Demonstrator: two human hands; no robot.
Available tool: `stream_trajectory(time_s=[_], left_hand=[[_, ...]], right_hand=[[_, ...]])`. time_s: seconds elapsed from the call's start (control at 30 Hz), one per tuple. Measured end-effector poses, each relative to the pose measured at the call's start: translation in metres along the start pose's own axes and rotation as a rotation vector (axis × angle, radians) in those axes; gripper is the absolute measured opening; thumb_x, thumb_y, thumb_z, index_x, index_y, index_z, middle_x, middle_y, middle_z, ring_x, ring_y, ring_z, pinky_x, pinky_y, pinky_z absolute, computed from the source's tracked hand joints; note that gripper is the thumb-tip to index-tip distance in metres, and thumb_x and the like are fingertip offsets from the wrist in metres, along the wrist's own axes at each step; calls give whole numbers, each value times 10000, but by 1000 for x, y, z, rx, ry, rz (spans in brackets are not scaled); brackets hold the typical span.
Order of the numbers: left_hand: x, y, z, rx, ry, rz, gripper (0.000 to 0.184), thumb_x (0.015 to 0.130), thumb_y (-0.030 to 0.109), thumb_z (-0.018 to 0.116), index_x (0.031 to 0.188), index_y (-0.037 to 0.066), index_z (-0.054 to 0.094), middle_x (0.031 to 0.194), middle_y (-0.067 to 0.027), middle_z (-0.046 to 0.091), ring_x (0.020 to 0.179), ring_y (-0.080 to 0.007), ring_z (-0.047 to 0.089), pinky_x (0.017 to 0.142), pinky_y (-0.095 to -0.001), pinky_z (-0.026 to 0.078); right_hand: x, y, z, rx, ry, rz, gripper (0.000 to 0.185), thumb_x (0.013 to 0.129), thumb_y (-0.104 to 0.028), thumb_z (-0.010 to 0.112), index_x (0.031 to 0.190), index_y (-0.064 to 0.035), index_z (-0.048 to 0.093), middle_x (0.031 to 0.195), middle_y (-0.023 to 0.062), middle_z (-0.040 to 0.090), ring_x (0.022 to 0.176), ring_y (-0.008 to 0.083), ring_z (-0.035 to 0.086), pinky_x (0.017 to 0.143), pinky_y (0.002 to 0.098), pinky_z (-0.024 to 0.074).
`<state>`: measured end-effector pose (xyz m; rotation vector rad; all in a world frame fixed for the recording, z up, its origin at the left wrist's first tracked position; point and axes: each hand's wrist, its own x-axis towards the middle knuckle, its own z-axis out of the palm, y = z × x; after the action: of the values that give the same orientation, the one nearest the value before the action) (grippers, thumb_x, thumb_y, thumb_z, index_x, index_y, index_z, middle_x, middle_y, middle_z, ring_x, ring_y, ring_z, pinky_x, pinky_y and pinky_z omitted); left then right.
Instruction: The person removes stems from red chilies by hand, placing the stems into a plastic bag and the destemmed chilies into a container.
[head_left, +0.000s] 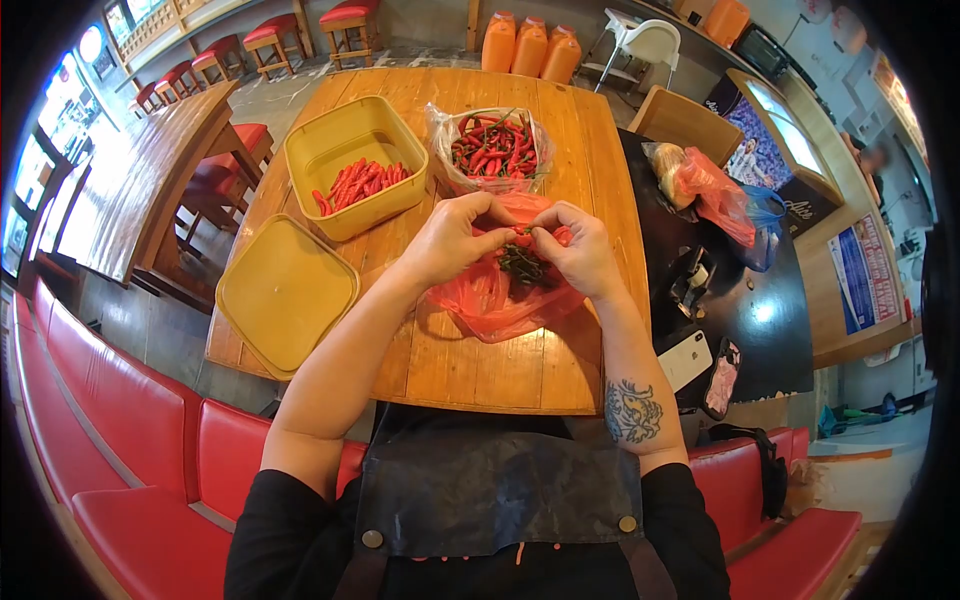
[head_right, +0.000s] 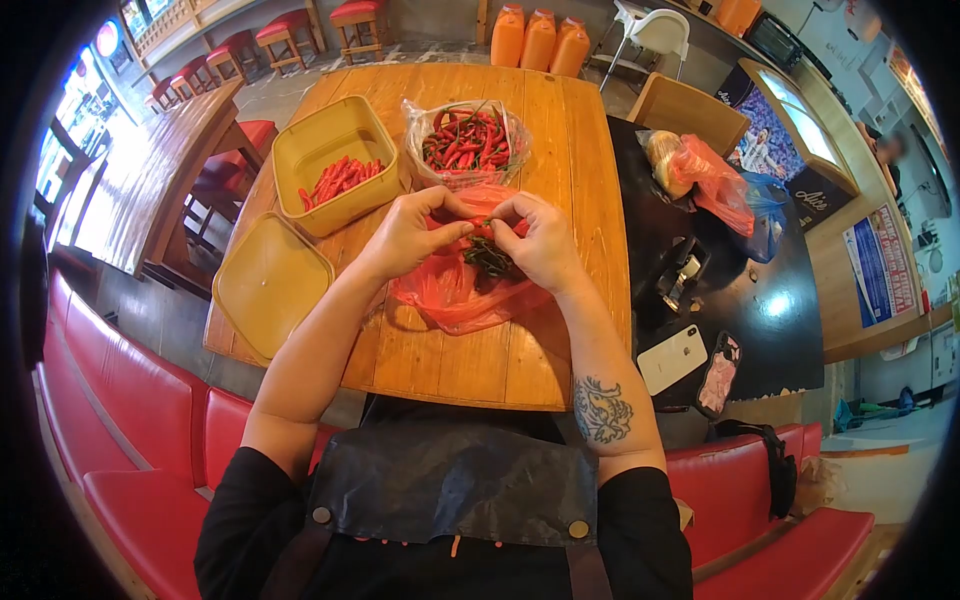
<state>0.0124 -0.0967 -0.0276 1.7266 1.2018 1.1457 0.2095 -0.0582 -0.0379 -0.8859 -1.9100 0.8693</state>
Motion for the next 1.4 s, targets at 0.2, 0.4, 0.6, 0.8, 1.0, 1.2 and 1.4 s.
stream_trajectory(time_s=[0.2, 0.4, 0.6, 0.8, 1.0, 1.2, 1.4], left_hand=[[0, -1, -2, -5, -32, -24, 163, 828, 109, 670, 914, -25, 636, 801, -102, 669, 724, -134, 609, 686, -302, 492], [5, -9, -14, 3, -8, -101, 193, 872, 170, 660, 933, -13, 649, 788, -20, 642, 718, -61, 549, 665, -245, 465], [3, -3, -13, 38, -13, -145, 238, 868, 202, 665, 931, -28, 661, 763, -17, 640, 694, -55, 537, 644, -242, 453], [1, 6, -10, 62, -41, -211, 223, 866, 197, 660, 896, -24, 676, 730, -16, 638, 681, -54, 538, 633, -245, 455], [1, 4, -7, 93, -65, -230, 209, 858, 183, 660, 872, -25, 677, 721, -25, 647, 684, -59, 552, 639, -244, 461], [1, 3, -6, 101, -59, -235, 203, 861, 172, 653, 851, -29, 672, 714, -19, 634, 673, -61, 538, 630, -244, 453], [2, -3, -5, 86, -82, -241, 205, 861, 169, 654, 848, -35, 671, 709, -10, 617, 665, -56, 517, 618, -241, 442]], right_hand=[[0, -4, 0, -51, 30, -40, 45, 763, -37, 644, 780, 0, 624, 752, 105, 620, 719, 186, 604, 645, 284, 471], [4, -1, -7, -168, 114, -69, 66, 737, -44, 678, 758, -27, 618, 729, 79, 606, 698, 216, 589, 660, 334, 455], [-1, -8, 2, -430, -9, -142, 162, 696, -86, 722, 785, -93, 586, 842, 38, 593, 848, 239, 570, 812, 357, 387], [1, -6, 5, -429, 71, -345, 164, 713, -109, 722, 852, -106, 636, 837, 34, 592, 850, 235, 557, 868, 383, 380], [-2, -8, 8, -582, 51, -446, 148, 708, -129, 720, 838, -141, 651, 828, 4, 584, 846, 216, 542, 992, 498, 322], [0, -10, 11, -769, 102, -605, 148, 671, -142, 725, 754, -150, 603, 774, -24, 534, 811, 184, 531, 1032, 547, 283], [-1, -11, 10, -781, 71, -666, 146, 670, -137, 712, 725, -136, 577, 764, -11, 511, 809, 184, 532, 1044, 555, 273]])
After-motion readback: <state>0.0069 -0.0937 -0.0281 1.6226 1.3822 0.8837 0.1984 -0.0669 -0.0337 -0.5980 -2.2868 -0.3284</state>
